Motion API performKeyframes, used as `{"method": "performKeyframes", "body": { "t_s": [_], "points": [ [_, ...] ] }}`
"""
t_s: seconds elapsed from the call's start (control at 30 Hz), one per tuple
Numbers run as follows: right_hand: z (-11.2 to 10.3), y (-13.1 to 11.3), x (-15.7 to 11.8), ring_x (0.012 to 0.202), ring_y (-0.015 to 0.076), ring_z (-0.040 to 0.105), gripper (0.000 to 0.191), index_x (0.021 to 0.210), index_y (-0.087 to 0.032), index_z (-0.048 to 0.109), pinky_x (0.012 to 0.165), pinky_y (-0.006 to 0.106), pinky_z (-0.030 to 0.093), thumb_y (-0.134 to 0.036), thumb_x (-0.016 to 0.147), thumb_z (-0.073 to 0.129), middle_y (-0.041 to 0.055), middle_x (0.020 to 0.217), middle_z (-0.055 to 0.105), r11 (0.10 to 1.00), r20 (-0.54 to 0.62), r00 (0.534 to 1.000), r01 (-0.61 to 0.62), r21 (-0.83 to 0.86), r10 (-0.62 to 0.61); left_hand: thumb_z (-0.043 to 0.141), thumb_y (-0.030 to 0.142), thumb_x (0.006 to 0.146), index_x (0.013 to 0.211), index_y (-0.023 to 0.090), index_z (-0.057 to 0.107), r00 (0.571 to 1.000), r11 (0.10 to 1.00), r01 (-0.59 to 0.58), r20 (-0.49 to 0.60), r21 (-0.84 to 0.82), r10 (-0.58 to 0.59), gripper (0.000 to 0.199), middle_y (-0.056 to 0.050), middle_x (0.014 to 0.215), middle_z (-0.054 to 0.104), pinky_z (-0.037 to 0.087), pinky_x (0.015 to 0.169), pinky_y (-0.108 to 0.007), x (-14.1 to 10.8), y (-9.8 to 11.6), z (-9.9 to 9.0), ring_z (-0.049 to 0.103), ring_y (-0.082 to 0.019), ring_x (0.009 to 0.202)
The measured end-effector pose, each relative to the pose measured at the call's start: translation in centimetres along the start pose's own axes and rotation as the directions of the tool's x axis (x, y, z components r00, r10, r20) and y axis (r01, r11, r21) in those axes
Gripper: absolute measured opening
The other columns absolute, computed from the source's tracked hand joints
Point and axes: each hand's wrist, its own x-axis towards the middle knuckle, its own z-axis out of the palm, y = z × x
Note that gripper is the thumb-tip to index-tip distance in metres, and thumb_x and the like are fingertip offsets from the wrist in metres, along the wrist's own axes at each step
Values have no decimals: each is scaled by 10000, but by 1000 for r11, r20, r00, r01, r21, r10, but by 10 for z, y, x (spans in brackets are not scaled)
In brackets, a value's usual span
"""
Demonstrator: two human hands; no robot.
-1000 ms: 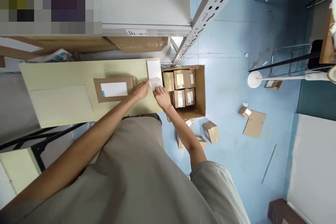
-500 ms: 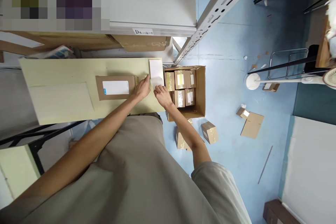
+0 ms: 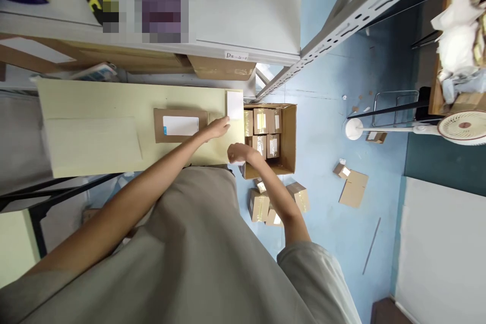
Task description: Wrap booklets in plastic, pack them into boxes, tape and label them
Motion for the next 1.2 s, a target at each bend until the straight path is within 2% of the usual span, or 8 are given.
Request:
{"method": "performKeyframes", "body": {
  "t_s": [0.07, 0.13, 0.23, 0.4, 0.57, 0.93, 1.1, 1.2],
  "points": [
    [-13, -13, -4, 810, 226, 788, 42, 841, -218, 817, 772, 303, 584, -195, 876, 821, 31, 859, 830, 976, -256, 964, 126, 179, -78, 470, 545, 1086, 1172, 161, 757, 995, 978, -44, 78, -203, 61, 487, -154, 1058, 814, 604, 957, -412, -32, -8, -17, 761, -310, 1101],
    [-26, -27, -3, 865, 220, 785, 157, 997, -211, 809, 796, 314, 594, -347, 983, 731, 52, 956, 831, 912, -527, 847, 265, 314, -65, 433, 703, 1059, 1065, 151, 784, 985, 880, -13, 145, -475, 93, 654, -153, 1002, 816, 620, 927, -424, -72, -22, -41, 778, -315, 1044],
    [-40, -51, 3, 848, 214, 762, 364, 1042, -198, 783, 750, 320, 603, -549, 950, 758, 60, 934, 805, 822, -688, 726, 384, 420, 12, 570, 757, 965, 1113, 112, 796, 994, 689, 27, 92, -725, 59, 700, -204, 1105, 813, 641, 908, -477, -131, -46, -84, 784, -357, 1062],
    [-49, -105, 15, 873, 195, 742, 361, 1039, -205, 782, 752, 321, 611, -544, 918, 811, 48, 928, 784, 797, -716, 698, 435, 420, -4, 707, 663, 908, 1185, 122, 807, 999, 688, -28, -8, -725, 32, 616, -187, 1197, 800, 670, 915, -514, -198, -80, -145, 791, -375, 1095],
    [-45, -159, 30, 857, 165, 741, 350, 1049, -207, 773, 744, 300, 600, -535, 930, 799, 36, 950, 780, 820, -711, 703, 421, 389, -24, 833, 623, 835, 1147, 131, 827, 995, 743, -101, -54, -662, 87, 583, -146, 1026, 827, 684, 871, -481, -232, -108, -179, 811, -358, 1019],
    [-25, -231, 62, 888, 198, 745, 435, 1045, -217, 769, 777, 330, 625, -628, 905, 797, 50, 964, 792, 881, -725, 689, 338, 330, 8, 872, 587, 808, 929, 176, 853, 982, 704, -183, -93, -687, 165, 429, -132, 907, 831, 654, 661, -356, -259, -164, -217, 810, -288, 824],
    [-1, -265, 73, 980, 216, 739, 360, 1047, -222, 774, 887, 376, 630, -572, 967, 752, 82, 1105, 773, 966, -795, 607, 203, 160, 4, 835, 593, 845, 940, 173, 828, 971, 702, -233, -126, -673, 202, 430, -122, 892, 824, 625, 640, -319, -267, -180, -225, 801, -266, 826],
    [28, -298, 74, 985, 203, 738, 327, 1009, -228, 788, 893, 365, 633, -540, 1020, 690, 78, 1109, 766, 965, -739, 669, 239, 111, -81, 796, 585, 879, 949, 171, 813, 966, 717, -257, -148, -648, 212, 420, -116, 899, 824, 601, 626, -291, -271, -189, -227, 795, -251, 837]
  ]
}}
